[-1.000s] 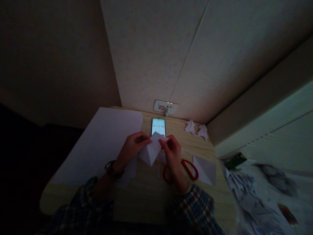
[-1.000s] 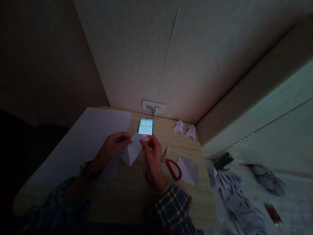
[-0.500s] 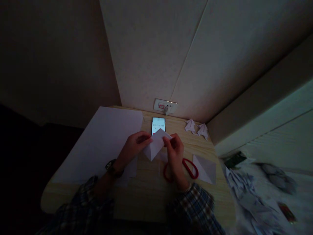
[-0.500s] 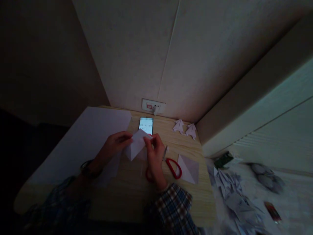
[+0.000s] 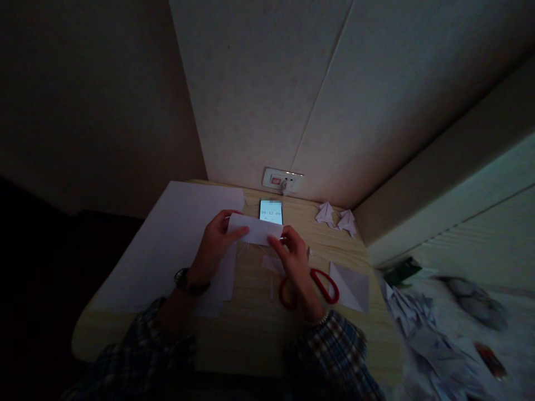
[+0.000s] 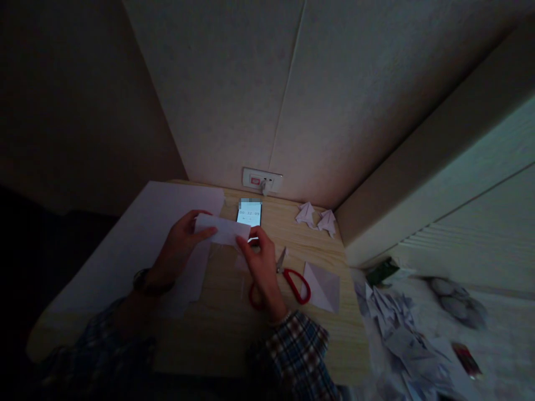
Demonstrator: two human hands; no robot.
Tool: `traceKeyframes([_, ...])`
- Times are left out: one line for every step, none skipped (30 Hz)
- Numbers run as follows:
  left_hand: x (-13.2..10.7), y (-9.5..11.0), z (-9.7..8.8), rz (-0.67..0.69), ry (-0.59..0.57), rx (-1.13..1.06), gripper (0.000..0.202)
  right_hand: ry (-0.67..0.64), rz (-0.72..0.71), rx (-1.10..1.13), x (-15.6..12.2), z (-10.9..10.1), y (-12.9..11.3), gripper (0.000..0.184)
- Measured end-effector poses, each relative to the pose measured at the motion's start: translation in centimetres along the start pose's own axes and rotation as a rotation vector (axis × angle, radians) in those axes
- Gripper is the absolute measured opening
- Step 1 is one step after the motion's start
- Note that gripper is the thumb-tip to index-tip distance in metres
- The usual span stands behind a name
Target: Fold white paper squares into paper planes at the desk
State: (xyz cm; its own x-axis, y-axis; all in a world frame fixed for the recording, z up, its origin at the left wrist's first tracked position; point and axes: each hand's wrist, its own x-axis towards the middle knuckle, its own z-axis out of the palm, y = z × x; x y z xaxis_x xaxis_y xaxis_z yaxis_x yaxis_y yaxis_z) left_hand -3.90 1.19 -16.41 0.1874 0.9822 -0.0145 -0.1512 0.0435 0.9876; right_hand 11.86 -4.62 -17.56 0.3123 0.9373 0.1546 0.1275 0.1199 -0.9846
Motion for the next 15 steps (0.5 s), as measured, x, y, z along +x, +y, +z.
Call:
traceKeyframes([-0.03, 0.09, 0.04, -0.001, -0.014, 0.02, 0.037, 0.002, 0.005, 0.005, 0.03, -0.08, -0.06, 0.013])
traceKeyframes([-0.07, 0.16, 0.09, 0.0, -0.032, 0.049, 0.037, 0.012, 0.002, 0.005, 0.06, -0.17, -0.11, 0.012])
traceKeyframes([-0.12, 0.19, 0.15, 0.003, -0.046, 0.077, 0.037, 0.024, -0.009, 0.001, 0.07, -0.27, -0.14, 0.013])
traceKeyframes([-0.15, 0.18, 0.19, 0.004, -0.05, 0.094, 0.037, 0.031, -0.022, -0.006, 0.09, -0.34, -0.15, 0.013])
traceKeyframes([-0.16, 0.12, 0.21, 0.001, -0.041, 0.095, 0.038, 0.03, -0.033, -0.014, 0.09, -0.39, -0.13, 0.014])
traceKeyframes([-0.14, 0.03, 0.22, -0.004, -0.023, 0.077, 0.04, 0.015, -0.041, -0.023, 0.09, -0.39, -0.09, 0.015])
traceKeyframes([-0.1, -0.09, 0.2, -0.004, -0.002, 0.045, 0.041, -0.017, -0.044, -0.033, 0.08, -0.34, -0.05, 0.016])
traceKeyframes([-0.04, -0.22, 0.17, 0.001, 0.015, 0.007, 0.04, -0.064, -0.045, -0.045, 0.06, -0.24, -0.01, 0.016])
traceKeyframes([0.03, -0.35, 0.13, 0.01, 0.019, -0.026, 0.039, -0.112, -0.046, -0.059, 0.02, -0.11, 0.01, 0.016])
traceKeyframes([0.08, -0.47, 0.09, 0.017, 0.011, -0.045, 0.036, -0.154, -0.046, -0.07, -0.03, 0.04, 0.02, 0.015])
traceKeyframes([0.11, -0.55, 0.07, 0.02, -0.004, -0.049, 0.034, -0.182, -0.043, -0.073, -0.08, 0.19, 0.02, 0.014])
traceKeyframes([0.11, -0.61, 0.06, 0.012, -0.029, -0.04, 0.032, -0.192, -0.039, -0.063, -0.13, 0.31, 0.02, 0.014])
traceKeyframes([0.08, -0.64, 0.07, -0.004, -0.057, -0.024, 0.032, -0.185, -0.034, -0.043, -0.17, 0.39, 0.02, 0.012])
traceKeyframes([0.02, -0.63, 0.1, -0.021, -0.089, -0.009, 0.032, -0.168, -0.032, -0.016, -0.19, 0.43, 0.04, 0.012])
traceKeyframes([-0.06, -0.6, 0.16, -0.033, -0.122, 0.001, 0.032, -0.15, -0.031, 0.013, -0.19, 0.42, 0.08, 0.011])
